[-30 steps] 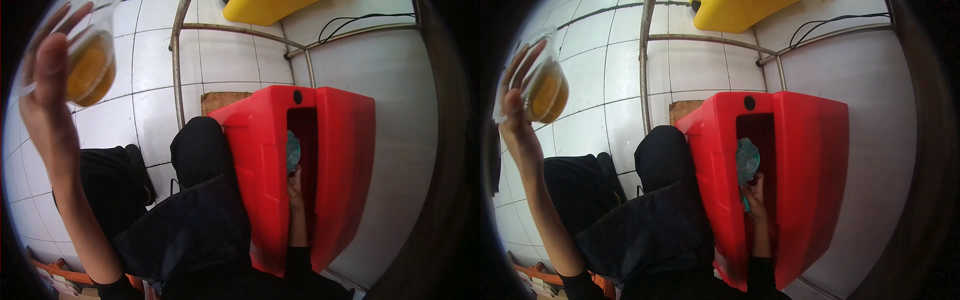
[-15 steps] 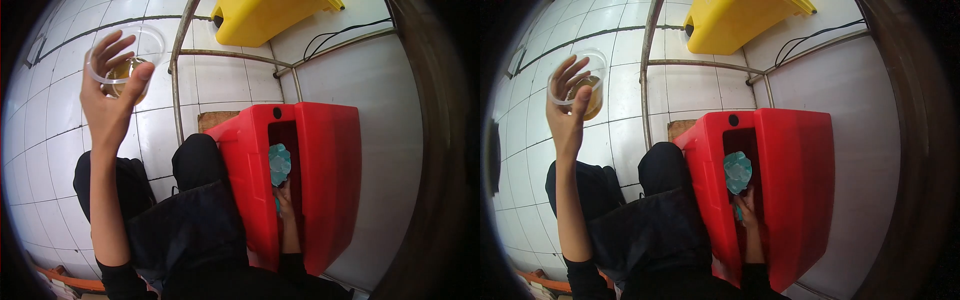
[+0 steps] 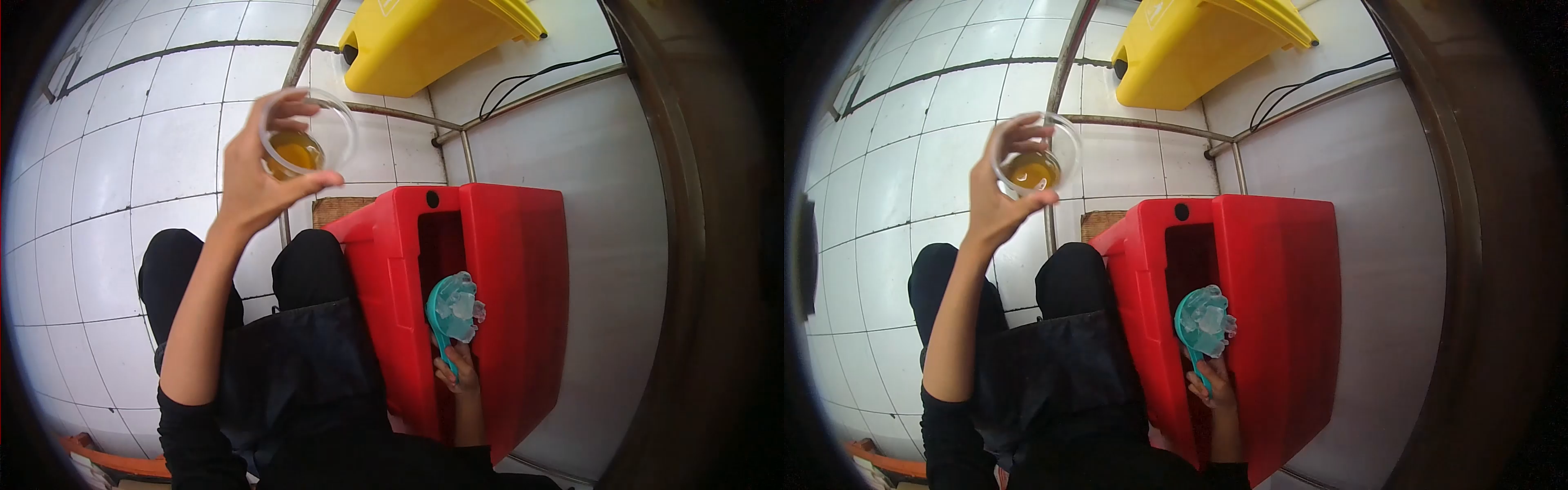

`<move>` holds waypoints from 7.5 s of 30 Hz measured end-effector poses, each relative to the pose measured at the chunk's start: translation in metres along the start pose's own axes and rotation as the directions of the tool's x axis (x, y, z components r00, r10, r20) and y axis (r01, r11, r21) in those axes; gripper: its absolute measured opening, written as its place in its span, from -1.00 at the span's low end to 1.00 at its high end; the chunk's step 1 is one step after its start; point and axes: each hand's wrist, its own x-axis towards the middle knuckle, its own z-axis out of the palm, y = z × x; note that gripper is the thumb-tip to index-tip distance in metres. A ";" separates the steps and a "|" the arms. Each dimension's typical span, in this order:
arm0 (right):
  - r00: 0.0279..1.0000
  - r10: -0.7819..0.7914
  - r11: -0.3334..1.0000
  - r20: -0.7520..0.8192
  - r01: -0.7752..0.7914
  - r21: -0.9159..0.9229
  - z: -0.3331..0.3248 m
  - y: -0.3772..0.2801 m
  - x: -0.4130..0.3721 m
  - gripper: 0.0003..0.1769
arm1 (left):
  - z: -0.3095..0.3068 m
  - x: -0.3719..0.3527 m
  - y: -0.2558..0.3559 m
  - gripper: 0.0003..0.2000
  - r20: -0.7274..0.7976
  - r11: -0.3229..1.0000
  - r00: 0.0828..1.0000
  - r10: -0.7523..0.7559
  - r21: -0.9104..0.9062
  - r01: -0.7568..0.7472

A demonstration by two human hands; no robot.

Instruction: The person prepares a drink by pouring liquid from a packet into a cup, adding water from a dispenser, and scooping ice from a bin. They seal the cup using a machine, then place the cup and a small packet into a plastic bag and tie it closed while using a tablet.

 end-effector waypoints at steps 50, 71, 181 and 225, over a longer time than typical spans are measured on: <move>0.843 -0.234 0.427 -0.485 -0.359 -0.830 0.059 -0.141 -0.157 -0.48 | 0.197 -0.200 0.133 -0.04 0.745 0.999 0.667 0.011 -0.039 0.027; 0.880 -0.214 0.832 -0.423 -0.063 -0.551 0.007 -0.112 -0.159 -0.29 | 0.183 -0.182 0.119 -0.13 0.679 0.887 0.713 0.175 -0.424 0.186; 0.051 -0.713 0.647 -0.700 0.434 -0.627 0.236 -0.184 -0.450 0.28 | -0.015 0.120 0.665 0.03 0.868 0.911 0.489 0.089 -0.269 0.312; -0.172 -0.782 0.487 -0.599 0.431 -0.760 0.405 -0.314 -0.127 0.03 | -0.075 0.229 0.585 0.05 0.724 0.975 0.677 -0.131 -0.032 0.222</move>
